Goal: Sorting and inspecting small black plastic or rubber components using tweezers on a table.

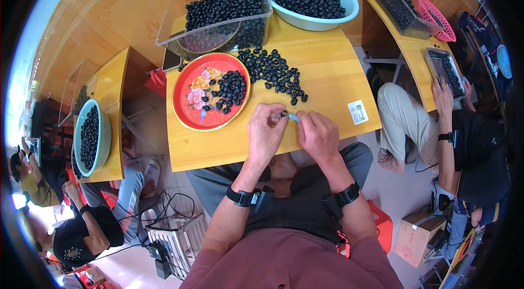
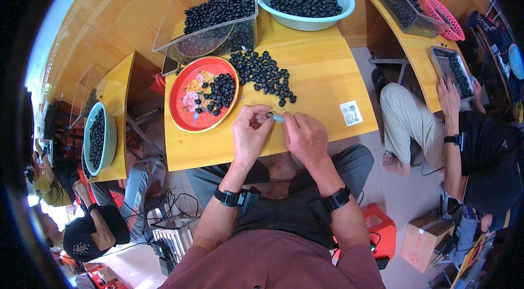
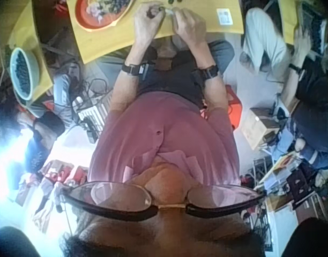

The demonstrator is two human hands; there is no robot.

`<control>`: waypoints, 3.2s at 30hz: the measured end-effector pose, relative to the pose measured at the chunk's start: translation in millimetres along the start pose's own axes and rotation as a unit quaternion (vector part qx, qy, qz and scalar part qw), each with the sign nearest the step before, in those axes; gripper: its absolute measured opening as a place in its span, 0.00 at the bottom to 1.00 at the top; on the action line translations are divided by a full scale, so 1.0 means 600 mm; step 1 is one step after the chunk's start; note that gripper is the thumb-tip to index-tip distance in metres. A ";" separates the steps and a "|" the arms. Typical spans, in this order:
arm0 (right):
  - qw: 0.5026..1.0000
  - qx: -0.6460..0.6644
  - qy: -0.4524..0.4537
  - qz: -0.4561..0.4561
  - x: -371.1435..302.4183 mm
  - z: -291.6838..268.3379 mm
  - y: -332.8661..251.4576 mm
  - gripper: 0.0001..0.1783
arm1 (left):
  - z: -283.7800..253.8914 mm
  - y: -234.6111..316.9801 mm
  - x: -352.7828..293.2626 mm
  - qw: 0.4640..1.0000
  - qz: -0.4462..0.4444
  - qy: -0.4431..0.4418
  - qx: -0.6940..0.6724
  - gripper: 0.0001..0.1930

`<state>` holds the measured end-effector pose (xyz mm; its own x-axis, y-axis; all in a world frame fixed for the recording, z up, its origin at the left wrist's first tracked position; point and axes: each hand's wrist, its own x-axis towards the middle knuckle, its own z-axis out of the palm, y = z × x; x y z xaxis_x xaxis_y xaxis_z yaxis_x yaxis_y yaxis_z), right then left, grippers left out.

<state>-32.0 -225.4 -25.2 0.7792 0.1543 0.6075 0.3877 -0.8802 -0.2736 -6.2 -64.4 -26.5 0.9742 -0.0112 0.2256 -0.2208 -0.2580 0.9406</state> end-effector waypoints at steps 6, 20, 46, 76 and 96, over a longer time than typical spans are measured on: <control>1.000 0.004 -0.011 0.005 0.002 -0.003 -0.002 0.06 | 0.001 -0.004 -0.002 0.999 -0.016 -0.001 -0.037 0.13; 0.998 -0.039 0.018 0.050 -0.002 0.007 -0.002 0.03 | -0.029 0.001 -0.002 0.996 0.075 0.041 0.002 0.10; 0.997 -0.012 0.051 0.058 0.000 0.003 -0.003 0.03 | -0.054 0.017 0.109 0.857 0.254 -0.093 0.440 0.11; 0.998 -0.023 0.032 0.045 -0.002 -0.001 -0.005 0.04 | -0.005 -0.012 0.002 0.996 -0.067 -0.017 -0.055 0.12; 0.999 -0.009 -0.007 0.042 0.005 0.000 -0.005 0.04 | -0.008 -0.029 -0.006 0.992 -0.034 -0.039 -0.119 0.13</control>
<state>-31.0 -222.5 -22.5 0.8156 0.0848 0.5724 0.3112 -0.8983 -0.3103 -5.9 -55.0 -42.6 0.9858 -0.0783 0.1483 -0.1506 -0.0247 0.9883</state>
